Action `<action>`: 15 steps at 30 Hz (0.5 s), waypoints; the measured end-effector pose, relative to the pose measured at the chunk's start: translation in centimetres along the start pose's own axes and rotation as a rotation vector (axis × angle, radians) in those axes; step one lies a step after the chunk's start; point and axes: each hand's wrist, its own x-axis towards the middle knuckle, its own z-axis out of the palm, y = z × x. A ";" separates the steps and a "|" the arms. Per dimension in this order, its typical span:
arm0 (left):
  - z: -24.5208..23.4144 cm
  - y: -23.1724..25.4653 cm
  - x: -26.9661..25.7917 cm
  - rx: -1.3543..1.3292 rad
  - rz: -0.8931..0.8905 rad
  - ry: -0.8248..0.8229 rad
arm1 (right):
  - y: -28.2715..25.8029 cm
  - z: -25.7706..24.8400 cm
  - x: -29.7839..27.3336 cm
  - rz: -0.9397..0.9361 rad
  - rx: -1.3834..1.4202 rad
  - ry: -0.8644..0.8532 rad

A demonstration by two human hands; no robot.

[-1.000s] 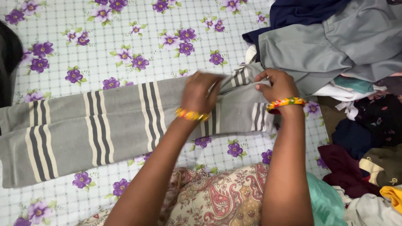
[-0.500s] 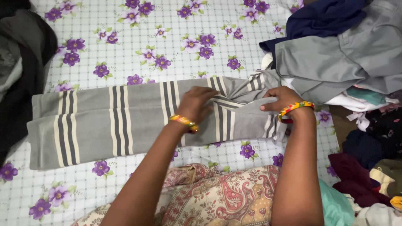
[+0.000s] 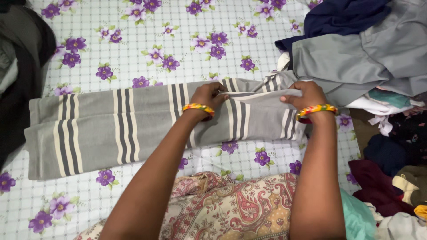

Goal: The person removes a grey striped shirt from a bag, lays it flat on a floral sheet, and folds it before beginning to lay out a blue garment.

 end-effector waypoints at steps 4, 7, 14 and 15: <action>2.3 1.4 0.2 0.404 -0.144 0.052 | 2.1 2.4 2.2 -0.003 -0.119 0.063; 3.1 2.5 -0.9 0.615 0.140 0.273 | 3.2 3.0 2.5 0.000 -0.061 0.070; -5.8 -6.7 -9.6 0.440 0.348 0.720 | 2.0 1.6 2.1 0.162 -0.149 -0.173; -9.0 -8.9 -11.0 0.594 0.323 0.766 | 1.9 1.6 2.1 0.165 -0.179 -0.232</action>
